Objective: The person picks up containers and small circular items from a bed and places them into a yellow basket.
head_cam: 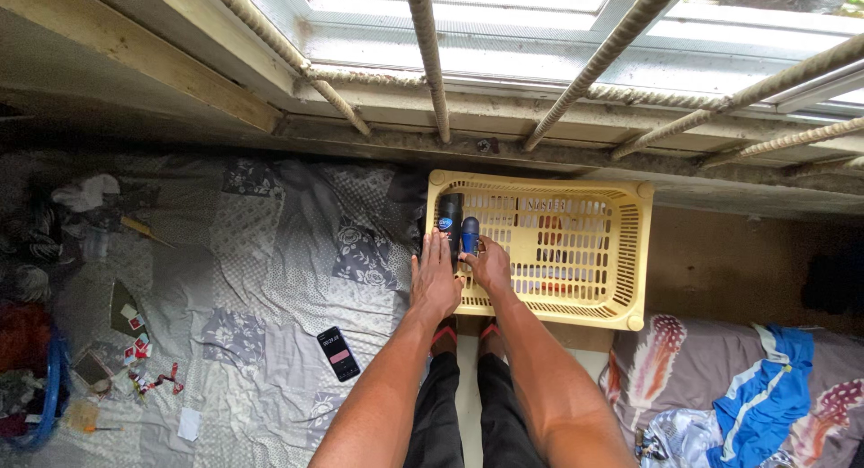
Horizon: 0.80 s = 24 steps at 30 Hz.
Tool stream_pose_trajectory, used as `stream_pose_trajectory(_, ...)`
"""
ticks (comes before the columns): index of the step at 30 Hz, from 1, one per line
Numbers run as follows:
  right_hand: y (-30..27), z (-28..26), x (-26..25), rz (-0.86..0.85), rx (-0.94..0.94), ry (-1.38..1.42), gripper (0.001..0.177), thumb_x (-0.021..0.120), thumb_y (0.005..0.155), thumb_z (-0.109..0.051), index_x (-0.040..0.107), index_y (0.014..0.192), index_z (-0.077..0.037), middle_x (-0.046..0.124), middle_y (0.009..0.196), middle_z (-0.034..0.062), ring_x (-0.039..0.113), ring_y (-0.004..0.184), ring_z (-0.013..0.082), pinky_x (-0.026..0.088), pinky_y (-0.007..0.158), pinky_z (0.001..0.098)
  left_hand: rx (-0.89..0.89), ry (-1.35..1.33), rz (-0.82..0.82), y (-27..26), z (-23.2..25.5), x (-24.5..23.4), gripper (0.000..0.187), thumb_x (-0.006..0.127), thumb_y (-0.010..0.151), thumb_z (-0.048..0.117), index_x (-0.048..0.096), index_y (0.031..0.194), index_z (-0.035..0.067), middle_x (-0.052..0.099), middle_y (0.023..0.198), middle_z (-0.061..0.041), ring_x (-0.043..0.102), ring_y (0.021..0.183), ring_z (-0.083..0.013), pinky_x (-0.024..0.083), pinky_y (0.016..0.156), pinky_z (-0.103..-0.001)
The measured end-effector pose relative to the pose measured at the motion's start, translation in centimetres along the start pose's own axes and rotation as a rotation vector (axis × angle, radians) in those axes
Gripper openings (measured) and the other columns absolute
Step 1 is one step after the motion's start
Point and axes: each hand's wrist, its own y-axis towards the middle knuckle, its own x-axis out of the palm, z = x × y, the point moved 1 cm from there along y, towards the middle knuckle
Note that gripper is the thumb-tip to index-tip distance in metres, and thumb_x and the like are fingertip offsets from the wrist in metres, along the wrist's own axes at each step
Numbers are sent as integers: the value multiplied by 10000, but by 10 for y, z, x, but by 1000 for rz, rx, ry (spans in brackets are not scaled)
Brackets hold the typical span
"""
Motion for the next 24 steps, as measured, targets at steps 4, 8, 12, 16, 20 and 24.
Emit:
stream_pose_trajectory(4,-5,-8,-8,-8,50,1,732,884,751,-258,600,1372,4,756,1078,198,718,1021,343,541,919,424,11,13,-4,-1,3,-1,966,666,933,241,23,1627,46,-43,1728,-103,-38,1593,-256,71,1278,-490)
stream_pose_trajectory(8,-6,-8,-14,23,50,12,769,893,749,-257,569,1393,12,737,1110,206,706,1039,352,536,915,429,8,-6,9,-1,6,1,960,665,935,240,28,1626,46,-35,1727,-101,-30,1595,-255,73,1278,-495)
stream_pose_trajectory(12,-5,-8,-19,25,77,-13,767,907,748,-225,567,1400,-7,729,1109,203,693,1036,355,532,913,432,20,-6,21,1,6,6,963,666,934,250,27,1623,39,-25,1723,-108,-15,1594,-260,84,1275,-504)
stream_pose_trajectory(16,-11,-8,-22,16,96,42,718,880,765,-183,582,1401,-33,739,1045,166,718,962,316,566,855,410,49,18,50,-1,7,13,964,667,933,239,30,1624,27,-27,1725,-122,-2,1593,-273,101,1269,-512)
stream_pose_trajectory(20,-9,-9,-18,-35,149,186,651,820,784,-101,584,1388,-49,735,966,116,737,894,264,591,790,387,57,11,53,-1,12,13,986,682,916,253,33,1621,23,-28,1724,-128,0,1595,-277,107,1269,-511)
stream_pose_trajectory(24,-6,0,-9,-90,198,240,537,786,827,-129,631,1335,-51,751,966,116,746,891,271,602,780,405,42,22,39,0,11,16,996,689,909,247,28,1621,29,-33,1729,-122,-3,1593,-274,93,1271,-500)
